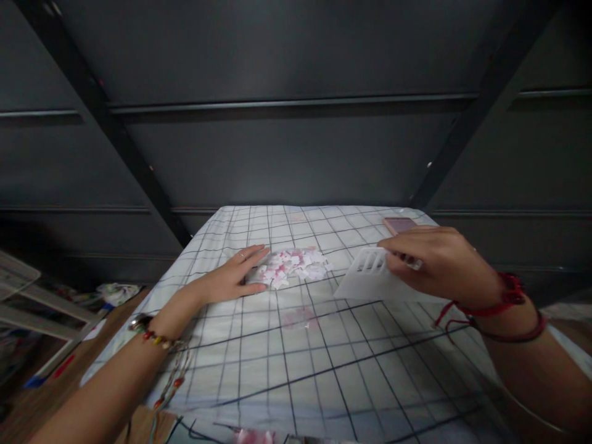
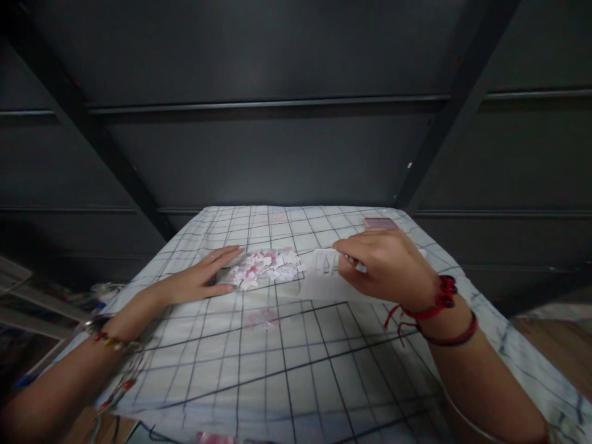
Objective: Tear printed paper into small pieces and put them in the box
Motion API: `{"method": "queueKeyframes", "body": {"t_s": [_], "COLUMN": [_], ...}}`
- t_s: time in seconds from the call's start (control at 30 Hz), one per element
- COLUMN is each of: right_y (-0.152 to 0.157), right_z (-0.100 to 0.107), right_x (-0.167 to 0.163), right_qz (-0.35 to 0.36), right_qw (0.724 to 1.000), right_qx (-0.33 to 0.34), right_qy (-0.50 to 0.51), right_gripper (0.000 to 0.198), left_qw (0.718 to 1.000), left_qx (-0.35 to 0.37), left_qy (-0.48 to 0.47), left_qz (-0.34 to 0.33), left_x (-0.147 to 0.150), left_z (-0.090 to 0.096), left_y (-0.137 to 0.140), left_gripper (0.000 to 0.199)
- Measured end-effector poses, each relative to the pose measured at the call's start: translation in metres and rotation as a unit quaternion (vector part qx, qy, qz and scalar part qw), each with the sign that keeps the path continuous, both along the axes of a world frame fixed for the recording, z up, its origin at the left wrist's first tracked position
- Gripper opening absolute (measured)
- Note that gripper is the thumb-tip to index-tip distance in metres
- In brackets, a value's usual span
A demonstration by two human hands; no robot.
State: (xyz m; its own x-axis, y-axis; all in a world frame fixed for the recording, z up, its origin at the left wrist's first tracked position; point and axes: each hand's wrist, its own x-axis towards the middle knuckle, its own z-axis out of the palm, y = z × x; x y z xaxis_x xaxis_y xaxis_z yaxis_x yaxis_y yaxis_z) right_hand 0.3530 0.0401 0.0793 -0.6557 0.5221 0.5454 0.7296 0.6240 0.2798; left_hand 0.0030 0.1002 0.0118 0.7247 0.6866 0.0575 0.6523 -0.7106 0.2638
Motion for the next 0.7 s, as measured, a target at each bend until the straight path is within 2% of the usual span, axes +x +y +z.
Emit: {"method": "queueKeyframes", "body": {"t_s": [0.1, 0.2, 0.43, 0.57, 0.7], "right_y": [-0.001, -0.001, -0.004, -0.002, 0.003], "right_z": [0.001, -0.001, 0.002, 0.005, -0.001], "right_x": [0.001, 0.002, -0.001, 0.010, 0.014], "right_qz": [-0.031, -0.054, -0.006, -0.060, -0.095], "right_qw": [0.999, 0.999, 0.999, 0.998, 0.992], "right_qx": [0.018, 0.006, -0.033, -0.021, -0.087], "right_qy": [-0.002, 0.002, 0.025, 0.023, -0.009], "right_gripper": [0.024, 0.023, 0.024, 0.024, 0.021], "left_qw": [1.000, 1.000, 1.000, 1.000, 1.000], "left_qx": [0.004, 0.005, 0.004, -0.002, -0.001], "left_qy": [-0.004, -0.005, -0.005, -0.003, -0.004], "left_qz": [-0.005, -0.009, -0.010, -0.012, -0.013], "left_x": [0.000, -0.001, 0.001, 0.002, 0.002], "left_z": [-0.001, -0.002, -0.001, 0.000, 0.000], "left_y": [0.001, 0.002, 0.001, 0.001, 0.001], "left_gripper": [0.071, 0.071, 0.070, 0.070, 0.070]}}
